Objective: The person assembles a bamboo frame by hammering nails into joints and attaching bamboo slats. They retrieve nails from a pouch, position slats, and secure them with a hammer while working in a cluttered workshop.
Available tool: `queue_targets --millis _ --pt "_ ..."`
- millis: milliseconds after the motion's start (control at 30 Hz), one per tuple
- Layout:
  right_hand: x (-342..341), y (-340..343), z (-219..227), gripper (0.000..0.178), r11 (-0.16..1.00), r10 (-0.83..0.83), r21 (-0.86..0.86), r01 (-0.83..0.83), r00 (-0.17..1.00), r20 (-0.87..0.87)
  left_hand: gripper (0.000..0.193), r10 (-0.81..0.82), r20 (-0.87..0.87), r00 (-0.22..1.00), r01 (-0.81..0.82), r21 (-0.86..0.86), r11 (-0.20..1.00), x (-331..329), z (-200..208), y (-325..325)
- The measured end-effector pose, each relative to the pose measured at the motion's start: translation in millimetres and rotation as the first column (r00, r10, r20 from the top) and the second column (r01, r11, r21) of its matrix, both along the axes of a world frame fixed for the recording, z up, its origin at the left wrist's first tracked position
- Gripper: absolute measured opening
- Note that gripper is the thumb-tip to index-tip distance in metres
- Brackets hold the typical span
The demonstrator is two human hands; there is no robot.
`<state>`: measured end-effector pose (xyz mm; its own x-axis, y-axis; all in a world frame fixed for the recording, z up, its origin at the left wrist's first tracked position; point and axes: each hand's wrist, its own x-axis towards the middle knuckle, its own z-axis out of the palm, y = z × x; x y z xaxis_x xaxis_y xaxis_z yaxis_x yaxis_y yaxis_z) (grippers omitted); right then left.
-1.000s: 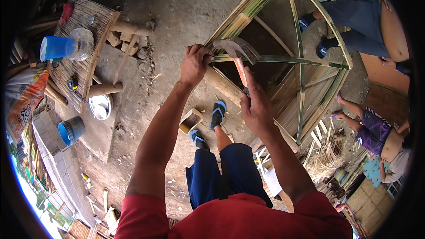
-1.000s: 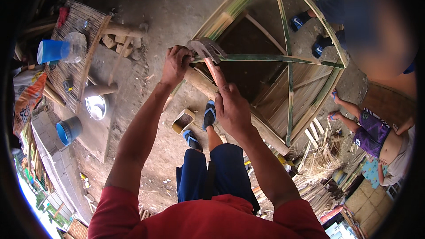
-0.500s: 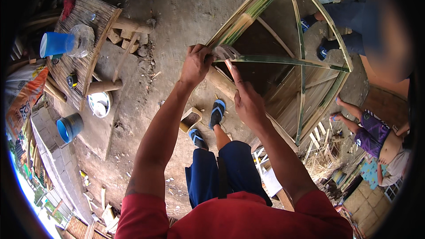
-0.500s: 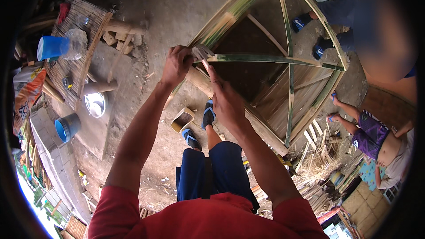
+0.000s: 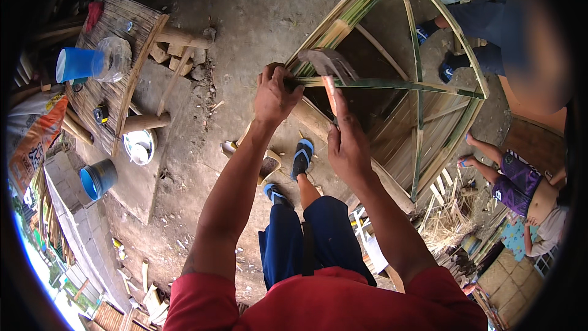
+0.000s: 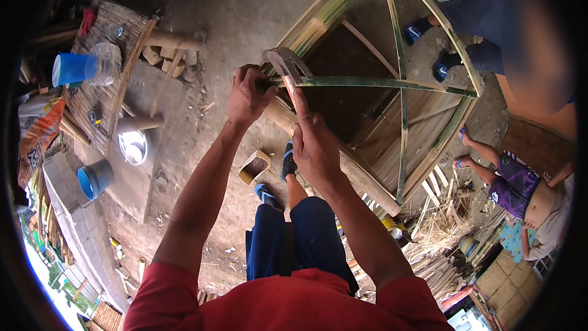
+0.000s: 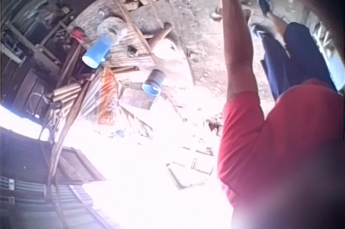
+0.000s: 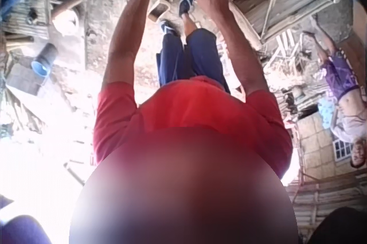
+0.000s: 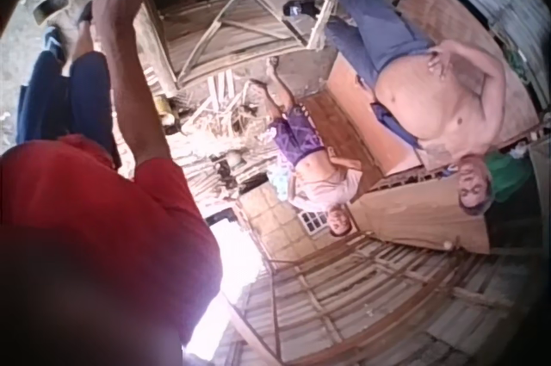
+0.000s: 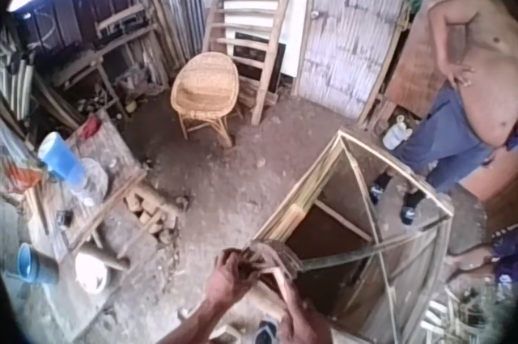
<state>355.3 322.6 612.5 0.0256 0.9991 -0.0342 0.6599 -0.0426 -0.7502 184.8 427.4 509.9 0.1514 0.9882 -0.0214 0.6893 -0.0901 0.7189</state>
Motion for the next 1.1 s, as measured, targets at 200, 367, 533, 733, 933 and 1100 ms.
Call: queue_targets --millis 200,367,533,733,933,1100 --pt "0 3 9 0.075 0.949 0.073 -0.313 -0.027 0.988 0.137 0.048 -0.056 0.317 0.947 0.070 -0.033 0.997 -15 -19 2" --pt "-12 -6 13 0.077 0.999 0.035 0.033 -0.038 0.996 0.078 0.064 0.099 0.483 0.870 0.026 -0.244 0.969 -57 -27 -36" --pt "-23 -9 3 0.082 1.000 0.012 -0.016 -0.009 0.977 0.211 0.059 0.019 0.411 0.911 0.039 -0.133 0.990 -70 -25 -58" --pt "-40 -34 -9 0.084 0.991 -0.026 -0.115 0.067 0.945 0.327 0.051 0.123 0.621 0.774 0.028 -0.228 0.973 -87 -30 -60" --pt "-117 -168 -52 0.074 0.949 -0.289 -0.128 0.288 0.957 0.005 0.035 0.530 0.577 0.622 -0.159 -0.569 0.807 -195 -106 -144" --pt "-217 -256 -178 0.069 0.777 -0.514 -0.563 0.282 0.800 -0.308 0.027 0.347 0.118 0.930 -0.241 -0.515 0.822 -290 -220 -276"
